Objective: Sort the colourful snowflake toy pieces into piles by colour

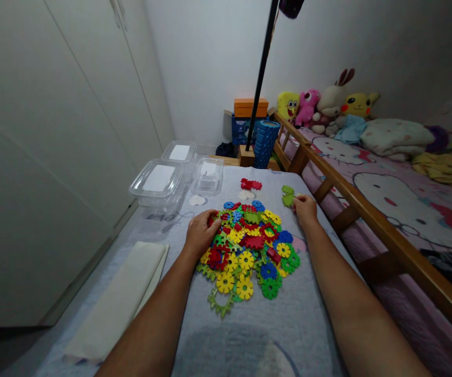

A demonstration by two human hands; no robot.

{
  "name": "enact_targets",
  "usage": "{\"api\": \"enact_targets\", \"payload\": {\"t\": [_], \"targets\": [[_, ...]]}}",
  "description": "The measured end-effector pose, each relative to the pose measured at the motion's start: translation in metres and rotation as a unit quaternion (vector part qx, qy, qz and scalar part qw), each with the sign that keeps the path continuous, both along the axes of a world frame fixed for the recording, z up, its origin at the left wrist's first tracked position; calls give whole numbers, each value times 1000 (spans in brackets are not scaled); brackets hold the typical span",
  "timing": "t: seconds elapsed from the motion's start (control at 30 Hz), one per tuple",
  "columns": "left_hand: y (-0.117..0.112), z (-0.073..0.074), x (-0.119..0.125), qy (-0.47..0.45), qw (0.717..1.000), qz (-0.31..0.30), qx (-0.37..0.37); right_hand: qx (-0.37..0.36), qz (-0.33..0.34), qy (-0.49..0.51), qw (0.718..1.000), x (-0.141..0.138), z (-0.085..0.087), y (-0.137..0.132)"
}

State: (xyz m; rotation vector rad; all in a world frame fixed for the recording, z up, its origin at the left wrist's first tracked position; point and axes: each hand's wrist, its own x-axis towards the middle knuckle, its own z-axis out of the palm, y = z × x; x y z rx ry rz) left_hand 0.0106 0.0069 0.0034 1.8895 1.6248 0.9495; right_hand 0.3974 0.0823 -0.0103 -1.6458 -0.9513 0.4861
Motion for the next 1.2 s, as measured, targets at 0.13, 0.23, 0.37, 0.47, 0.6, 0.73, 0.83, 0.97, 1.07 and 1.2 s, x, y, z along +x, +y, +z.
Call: {"api": "enact_targets", "payload": {"t": [0.13, 0.23, 0.37, 0.47, 0.6, 0.73, 0.83, 0.97, 1.07, 1.2], "targets": [[0, 0, 0, -1, 1000, -1, 0, 6, -96, 172, 980, -3, 6, 21], [-1, 2, 0, -3, 1000, -1, 1, 12, -80, 220, 972, -3, 7, 30], [-2, 3, 0, -3, 1000, 1, 1, 30, -32, 187, 981, 1, 2, 30], [-1, 2, 0, -1, 1000, 0, 2, 43, -23, 152, 987, 0, -3, 25], [0, 1, 0, 1, 1000, 0, 1, 57, -2, 100, 993, -7, -7, 16], [-1, 1, 0, 4, 1000, -2, 3, 35, 64, 15, 997, -14, -7, 5], [-1, 1, 0, 2, 1000, -2, 2, -7, 165, -33, 986, -23, 4, -4], [0, -1, -1, 1, 1000, 1, 4, -64, 331, -118, 934, -48, 34, -17], [0, -1, 0, -3, 1000, 4, 3, -89, 433, -201, 874, -69, 56, -24], [-1, 1, 0, -6, 1000, -1, 1, -116, 481, -277, 824, -88, 66, -30]]}}
